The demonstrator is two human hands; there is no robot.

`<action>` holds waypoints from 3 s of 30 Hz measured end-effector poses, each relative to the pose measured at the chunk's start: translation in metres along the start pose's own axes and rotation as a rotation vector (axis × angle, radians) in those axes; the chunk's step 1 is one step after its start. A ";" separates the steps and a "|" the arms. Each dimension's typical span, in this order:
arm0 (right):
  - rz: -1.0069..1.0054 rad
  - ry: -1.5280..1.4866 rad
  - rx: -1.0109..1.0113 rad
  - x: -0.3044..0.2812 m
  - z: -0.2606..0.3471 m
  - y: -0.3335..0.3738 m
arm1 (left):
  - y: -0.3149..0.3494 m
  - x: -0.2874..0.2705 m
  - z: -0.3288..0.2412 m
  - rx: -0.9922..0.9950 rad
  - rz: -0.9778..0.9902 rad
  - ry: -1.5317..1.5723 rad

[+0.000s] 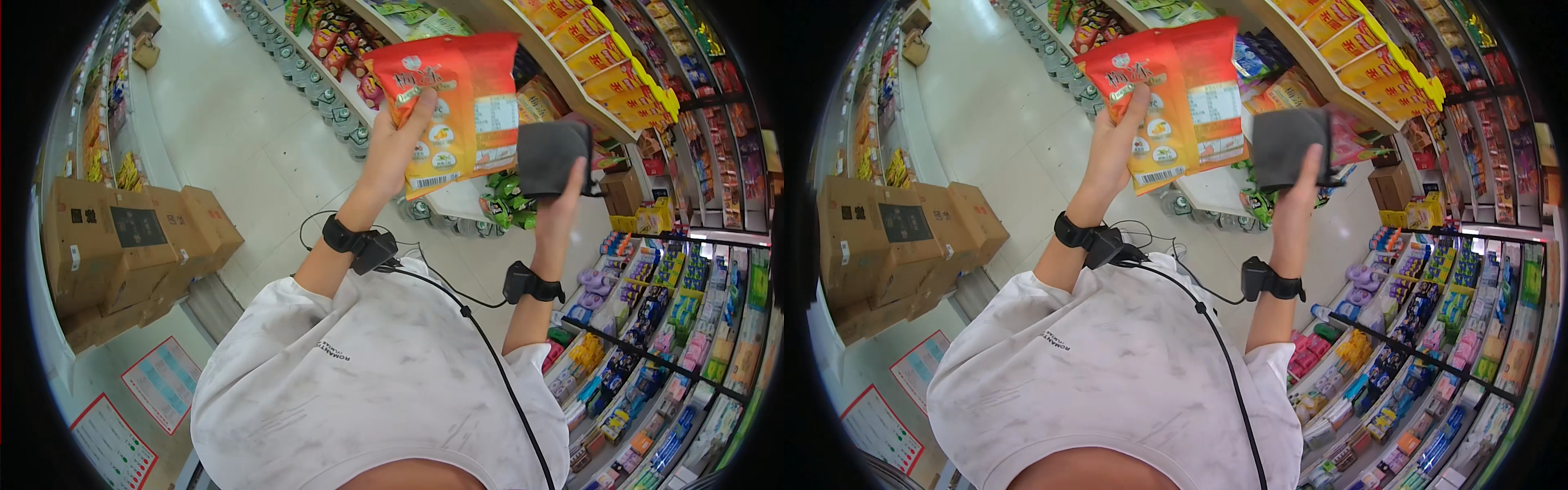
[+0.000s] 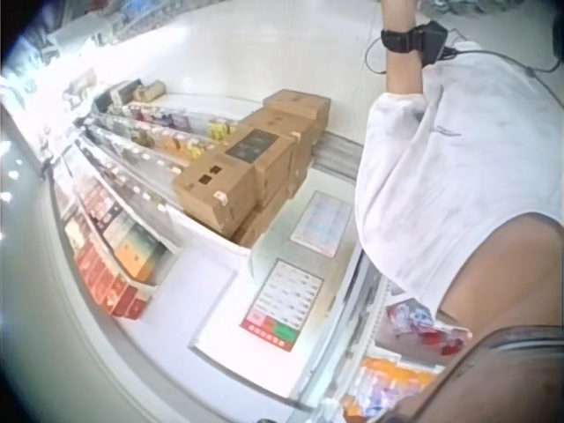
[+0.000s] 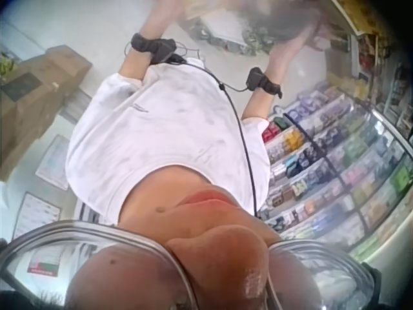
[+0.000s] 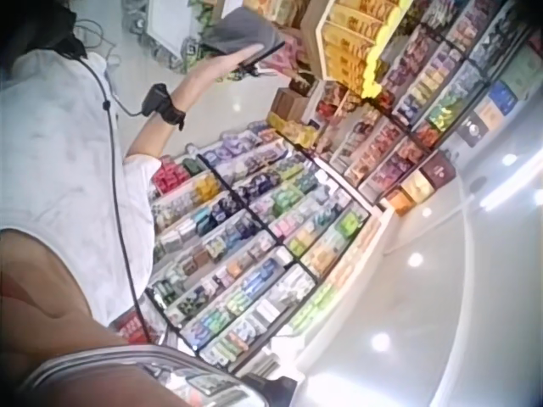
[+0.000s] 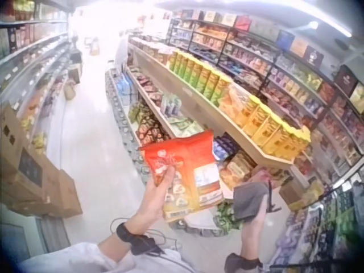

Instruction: Scanning a snack bag with a handheld scanner in a supermarket.

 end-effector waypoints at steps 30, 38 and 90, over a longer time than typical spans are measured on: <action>0.156 -0.013 0.045 0.019 0.014 0.021 | 0.007 0.028 0.042 -0.257 0.064 -0.105; 0.263 -0.520 0.121 0.023 0.013 0.035 | 0.011 0.036 0.052 -0.287 0.089 -0.107; 0.216 0.242 0.165 -0.001 -0.027 0.056 | 0.004 0.015 0.071 -0.490 0.127 0.248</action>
Point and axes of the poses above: each hand's wrist, its own y-axis away from the middle knuckle, its own x-axis out of the palm, z = x × y, the point moved 8 cm from there along -y, towards the middle knuckle, and after that the axes turned 4 degrees about -x, right-handed, at the moved point
